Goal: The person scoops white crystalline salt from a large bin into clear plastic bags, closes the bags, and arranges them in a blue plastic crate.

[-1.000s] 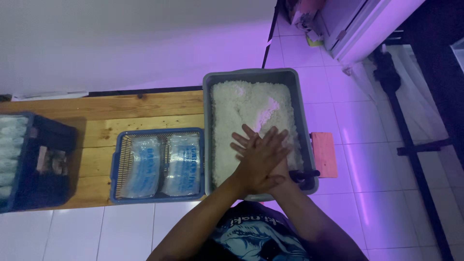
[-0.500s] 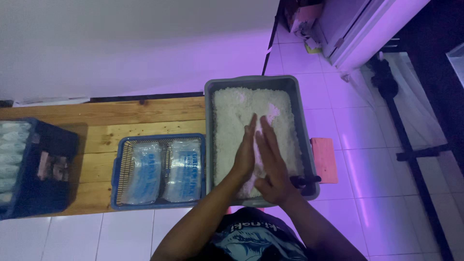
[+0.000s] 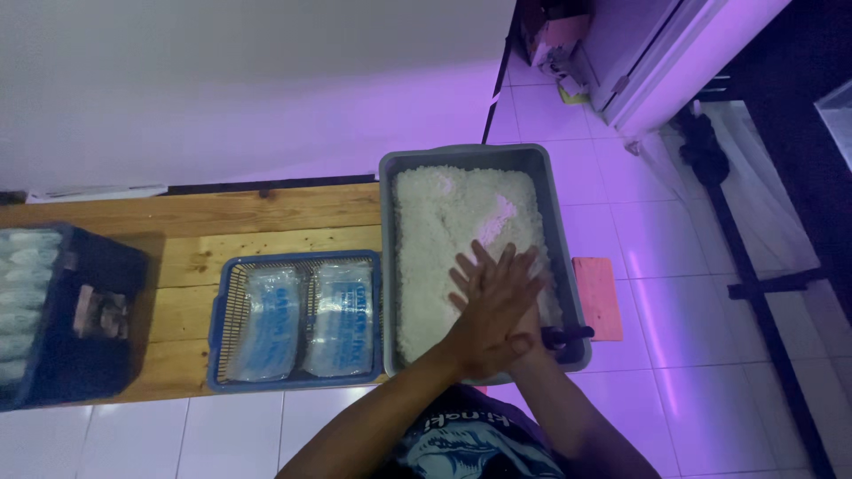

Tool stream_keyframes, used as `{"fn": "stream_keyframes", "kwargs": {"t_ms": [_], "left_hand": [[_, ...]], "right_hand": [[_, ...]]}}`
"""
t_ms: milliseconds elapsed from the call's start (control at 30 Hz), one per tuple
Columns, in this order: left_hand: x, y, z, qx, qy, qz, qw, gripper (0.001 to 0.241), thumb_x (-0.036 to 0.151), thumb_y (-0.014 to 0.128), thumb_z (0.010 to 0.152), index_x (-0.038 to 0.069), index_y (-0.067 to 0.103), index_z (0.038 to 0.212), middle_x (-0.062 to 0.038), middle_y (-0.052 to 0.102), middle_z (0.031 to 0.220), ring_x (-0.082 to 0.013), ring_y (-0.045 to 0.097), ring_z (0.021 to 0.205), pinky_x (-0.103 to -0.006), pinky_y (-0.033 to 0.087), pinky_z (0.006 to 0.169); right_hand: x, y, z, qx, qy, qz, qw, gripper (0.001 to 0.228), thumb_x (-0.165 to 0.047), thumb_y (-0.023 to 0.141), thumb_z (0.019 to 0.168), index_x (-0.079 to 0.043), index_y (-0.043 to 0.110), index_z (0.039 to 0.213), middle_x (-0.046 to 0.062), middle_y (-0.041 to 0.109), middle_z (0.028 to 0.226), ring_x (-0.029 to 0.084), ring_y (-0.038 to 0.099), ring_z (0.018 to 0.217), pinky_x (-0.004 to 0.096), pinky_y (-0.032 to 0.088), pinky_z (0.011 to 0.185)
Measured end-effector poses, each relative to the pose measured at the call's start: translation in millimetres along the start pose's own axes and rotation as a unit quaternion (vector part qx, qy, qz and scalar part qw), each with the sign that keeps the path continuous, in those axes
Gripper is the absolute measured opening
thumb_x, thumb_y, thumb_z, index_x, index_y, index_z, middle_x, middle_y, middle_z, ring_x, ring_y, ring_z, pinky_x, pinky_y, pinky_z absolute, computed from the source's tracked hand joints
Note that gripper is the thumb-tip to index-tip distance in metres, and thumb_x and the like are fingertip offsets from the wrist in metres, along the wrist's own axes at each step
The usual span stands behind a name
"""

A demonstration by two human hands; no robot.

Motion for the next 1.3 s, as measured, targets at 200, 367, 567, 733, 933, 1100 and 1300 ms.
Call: {"fn": "stream_keyframes", "kwargs": {"t_ms": [200,367,567,733,933,1100,1300], "left_hand": [[-81,-37,-10,-0.003,-0.091,0.177,0.98,0.083,0.077,0.014,0.112,0.028,0.023,0.178,-0.014,0.013,0.19,-0.0435,0.007,0.177,-0.0739,-0.003,0.132],[-101,-56,-36,0.128,-0.254,0.166,0.944,0.075,0.049,0.049,0.113,0.015,0.027,0.176,-0.017,0.018,0.187,-0.038,0.018,0.172,-0.0657,0.016,0.128],[-83,-52,-60,0.149,-0.212,0.028,0.966,0.067,0.035,0.063,0.108,0.007,0.046,0.166,-0.021,0.042,0.176,-0.0341,0.037,0.165,-0.0484,0.029,0.134],[-73,-46,-81,0.186,-0.197,-0.01,0.962,0.059,0.03,0.067,0.107,0.009,0.054,0.16,-0.016,0.055,0.166,-0.0325,0.07,0.137,-0.0448,0.053,0.119],[-44,-54,-103,0.201,-0.225,-0.012,0.953,0.051,0.02,0.071,0.1,0.008,0.063,0.148,-0.011,0.071,0.146,-0.025,0.077,0.115,-0.0426,0.059,0.105],[-47,-57,-127,0.233,-0.227,0.005,0.945,0.036,0.02,0.075,0.101,0.006,0.072,0.134,-0.013,0.079,0.123,-0.0227,0.081,0.098,-0.0385,0.062,0.095],[-63,-98,-159,0.236,-0.256,0.046,0.936,0.029,0.021,0.074,0.101,0.011,0.075,0.128,-0.007,0.079,0.118,-0.0218,0.075,0.107,-0.0352,0.057,0.096]], "right_hand": [[-41,28,-58,-0.057,0.15,0.068,0.985,0.097,-0.072,0.026,0.096,-0.018,0.037,0.176,0.011,0.055,0.172,0.022,0.047,0.161,0.045,0.03,0.132],[-27,-20,-53,-0.189,0.023,-0.199,0.961,0.091,-0.073,0.032,0.098,-0.021,0.042,0.171,0.0,0.037,0.184,0.021,0.03,0.172,0.053,0.02,0.134],[4,-41,-26,-0.088,-0.01,-0.342,0.936,0.067,-0.051,0.046,0.104,-0.021,0.057,0.163,-0.001,0.055,0.172,0.017,0.048,0.161,0.041,0.034,0.132],[32,-61,-10,-0.093,-0.032,-0.34,0.935,0.054,-0.04,0.055,0.107,-0.021,0.064,0.156,0.001,0.064,0.161,0.017,0.058,0.153,0.035,0.04,0.128],[50,-70,7,-0.104,-0.103,-0.437,0.887,0.033,-0.03,0.069,0.104,-0.021,0.078,0.136,0.001,0.068,0.125,0.013,0.074,0.109,0.032,0.059,0.094],[75,-52,13,-0.038,-0.054,-0.382,0.922,0.02,-0.023,0.076,0.101,-0.016,0.086,0.117,-0.002,0.08,0.104,0.01,0.067,0.091,0.027,0.052,0.086],[103,4,0,-0.051,-0.049,-0.416,0.907,0.019,-0.022,0.073,0.1,-0.017,0.087,0.113,-0.004,0.078,0.093,0.01,0.066,0.086,0.027,0.052,0.082]]}}
Point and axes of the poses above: each hand's wrist, its own z-axis towards the middle knuckle, its own y-axis out of the palm, x = y × z, the point moved 2 cm from there along z, towards the middle knuckle
